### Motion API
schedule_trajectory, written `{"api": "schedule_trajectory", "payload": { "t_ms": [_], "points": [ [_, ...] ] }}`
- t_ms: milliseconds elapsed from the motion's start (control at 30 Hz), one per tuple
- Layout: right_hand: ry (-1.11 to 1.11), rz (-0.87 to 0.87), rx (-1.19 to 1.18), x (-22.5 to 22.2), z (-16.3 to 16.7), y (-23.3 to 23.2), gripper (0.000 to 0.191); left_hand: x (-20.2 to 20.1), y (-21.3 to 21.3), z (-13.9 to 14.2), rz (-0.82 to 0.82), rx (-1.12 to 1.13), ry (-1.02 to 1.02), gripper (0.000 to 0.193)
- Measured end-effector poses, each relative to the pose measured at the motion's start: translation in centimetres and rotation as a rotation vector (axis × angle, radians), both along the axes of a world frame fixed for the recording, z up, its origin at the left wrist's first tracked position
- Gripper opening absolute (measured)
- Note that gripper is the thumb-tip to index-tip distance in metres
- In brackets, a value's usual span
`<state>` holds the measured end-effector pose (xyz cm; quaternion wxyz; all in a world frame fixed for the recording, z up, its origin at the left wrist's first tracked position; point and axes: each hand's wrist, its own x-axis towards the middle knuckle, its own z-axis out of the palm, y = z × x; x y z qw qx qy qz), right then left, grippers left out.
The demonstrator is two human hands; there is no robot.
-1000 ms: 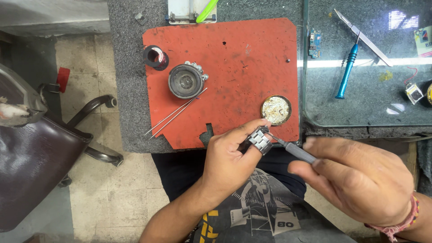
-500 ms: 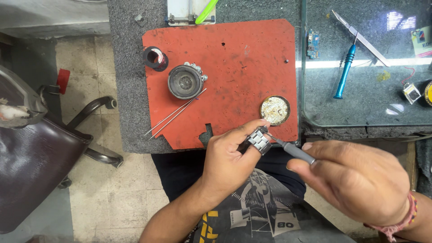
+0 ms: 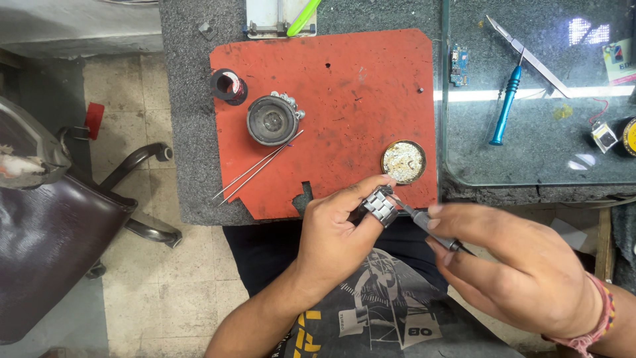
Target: The person works on a metal wristwatch at a repair bench, using a small screwdriver to pry and unscrew the watch case back, then manipulates the opened case and bracelet by hand, turning the watch over and repositioning it while continuing to work on the case with the screwdriver.
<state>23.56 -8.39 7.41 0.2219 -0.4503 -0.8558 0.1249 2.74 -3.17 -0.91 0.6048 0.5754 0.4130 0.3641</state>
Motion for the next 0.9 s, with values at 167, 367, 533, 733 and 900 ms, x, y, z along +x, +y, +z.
{"api": "schedule_trajectory", "payload": {
  "t_ms": [167, 367, 533, 733, 900],
  "points": [
    [0.036, -0.071, 0.125, -0.39, -0.07, 0.15, 0.040, -0.12, 0.00, 0.06, -0.009, 0.015, -0.001, 0.033],
    [0.000, -0.053, 0.137, -0.36, -0.08, -0.16, 0.039, 0.01, -0.09, -0.02, -0.003, 0.001, 0.021, 0.032],
    [0.040, -0.130, 0.091, -0.56, -0.36, -0.17, 0.042, -0.01, -0.04, -0.17, -0.005, 0.014, -0.008, 0.033],
    [0.032, -0.049, 0.128, -0.75, 0.17, 0.27, 0.043, -0.07, -0.04, -0.26, -0.021, -0.013, -0.016, 0.033],
    [0.073, 0.006, 0.121, -0.86, 0.28, 0.44, 0.041, -0.09, -0.04, -0.20, -0.020, -0.031, -0.010, 0.033]
  ]
}}
